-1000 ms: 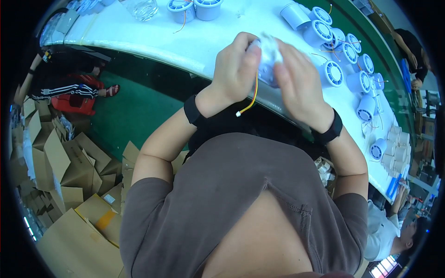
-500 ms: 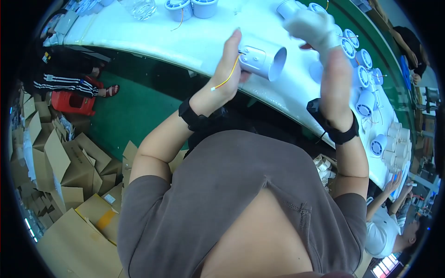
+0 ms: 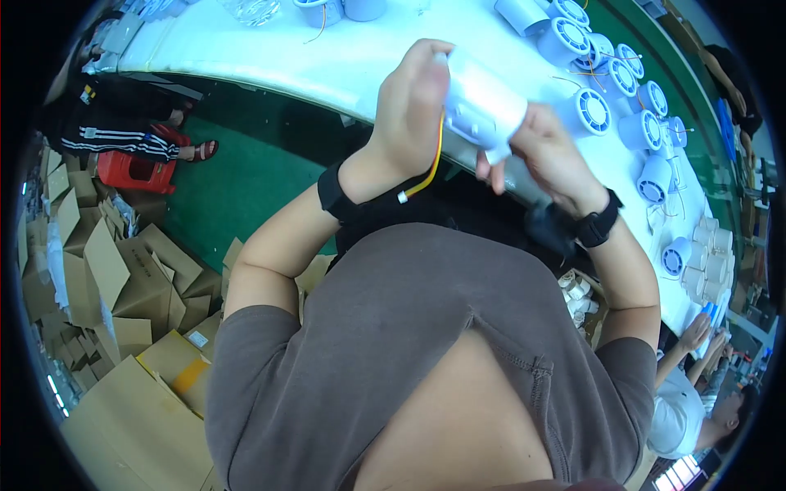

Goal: The person pours liquid from a bottle onto a cloth and wipes the exterior and interior of several fan housings. Each housing is picked up, cleaned on multiple sides, and placed back onto the table.

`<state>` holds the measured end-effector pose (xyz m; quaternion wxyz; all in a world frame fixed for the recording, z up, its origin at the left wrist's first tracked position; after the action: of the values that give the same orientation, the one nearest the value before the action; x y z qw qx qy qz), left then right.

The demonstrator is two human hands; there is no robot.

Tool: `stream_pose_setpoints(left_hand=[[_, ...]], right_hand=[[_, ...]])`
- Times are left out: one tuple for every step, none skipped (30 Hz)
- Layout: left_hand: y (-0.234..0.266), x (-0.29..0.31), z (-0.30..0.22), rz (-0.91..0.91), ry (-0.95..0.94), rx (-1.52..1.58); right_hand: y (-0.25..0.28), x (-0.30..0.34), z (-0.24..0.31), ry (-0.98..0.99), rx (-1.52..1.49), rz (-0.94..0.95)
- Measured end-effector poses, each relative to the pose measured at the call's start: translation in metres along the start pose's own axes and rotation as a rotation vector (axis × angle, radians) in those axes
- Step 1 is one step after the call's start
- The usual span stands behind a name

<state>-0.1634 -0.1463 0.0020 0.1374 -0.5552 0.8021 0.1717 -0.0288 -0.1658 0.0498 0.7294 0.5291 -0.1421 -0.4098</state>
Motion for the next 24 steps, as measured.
stream_pose_setpoints(left_hand=[[0.000,0.001,-0.015,-0.037,-0.303,-0.264],[0.000,-0.002,-0.015,-0.035,-0.303,-0.266],[-0.001,-0.006,-0.016,-0.045,-0.333,-0.205],[-0.002,-0.009,-0.018,-0.055,-0.362,-0.143],[-0.002,-0.011,-0.020,-0.065,-0.391,-0.080],[0.001,-0.011,-0.023,-0.062,-0.391,-0.080],[0.003,-0.012,-0.019,0.046,-0.224,-0.060],[0.005,-0.011,-0.016,0.154,-0.058,-0.042],[0.003,-0.010,-0.010,0.261,0.109,-0.023],[-0.001,-0.011,-0.009,0.262,0.108,-0.024],[-0.006,-0.012,-0.001,0.193,0.178,0.113],[-0.012,-0.013,0.008,0.123,0.247,0.250],[-0.013,-0.013,0.014,0.051,0.315,0.386],[-0.010,-0.013,0.014,0.052,0.313,0.385],[-0.011,-0.009,0.016,0.184,0.409,0.444],[-0.013,-0.005,0.017,0.317,0.504,0.502],[-0.017,0.000,0.017,0.452,0.598,0.558],[-0.019,0.001,0.015,0.449,0.596,0.559],[-0.017,-0.001,0.013,0.355,0.577,0.483],[-0.015,-0.002,0.011,0.261,0.557,0.407],[-0.011,-0.003,0.010,0.168,0.536,0.331],[-0.011,-0.002,0.010,0.165,0.534,0.332],[-0.004,-0.006,0.001,0.095,0.270,0.112],[0.000,-0.007,-0.012,0.025,0.006,-0.106]], right_hand=[[0.001,0.000,-0.001,0.002,0.005,-0.014],[0.002,0.000,-0.002,0.003,0.011,-0.027],[0.002,0.001,-0.003,0.003,0.015,-0.040],[0.003,0.001,-0.004,0.003,0.020,-0.053],[0.003,0.002,-0.005,0.002,0.026,-0.066],[0.004,0.002,-0.005,0.002,0.032,-0.079],[0.004,0.002,-0.006,0.002,0.038,-0.092],[0.006,0.002,-0.006,0.002,0.046,-0.106],[0.007,0.002,-0.005,0.003,0.053,-0.119],[0.007,0.001,-0.005,0.003,0.054,-0.121],[0.007,0.001,0.000,0.081,0.123,-0.165],[0.007,0.000,0.004,0.160,0.192,-0.209],[0.008,0.001,0.008,0.239,0.262,-0.253],[0.008,0.000,0.007,0.240,0.264,-0.254],[0.009,0.000,0.005,0.250,0.274,-0.274],[0.010,0.000,0.004,0.259,0.285,-0.293],[0.011,0.000,0.004,0.269,0.296,-0.313],[0.010,0.000,0.004,0.271,0.297,-0.311],[0.009,0.000,0.001,0.217,0.232,-0.294],[0.008,-0.001,-0.002,0.162,0.166,-0.278],[0.007,-0.001,-0.004,0.108,0.101,-0.261],[0.008,0.000,-0.003,0.110,0.103,-0.259],[0.006,0.000,-0.009,0.053,-0.077,-0.194],[0.003,0.000,-0.014,-0.005,-0.256,-0.128]])
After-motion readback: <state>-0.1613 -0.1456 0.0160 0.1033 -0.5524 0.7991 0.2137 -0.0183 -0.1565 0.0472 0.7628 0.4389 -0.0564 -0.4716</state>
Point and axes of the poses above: each hand's wrist, its own x-axis away from the middle knuckle, its own y-axis out of the back of the hand, z = x × y, the point moved 5 cm from there along -x, towards the middle knuckle, and after that the axes turned 9 degrees about z, right-handed, at the moved point
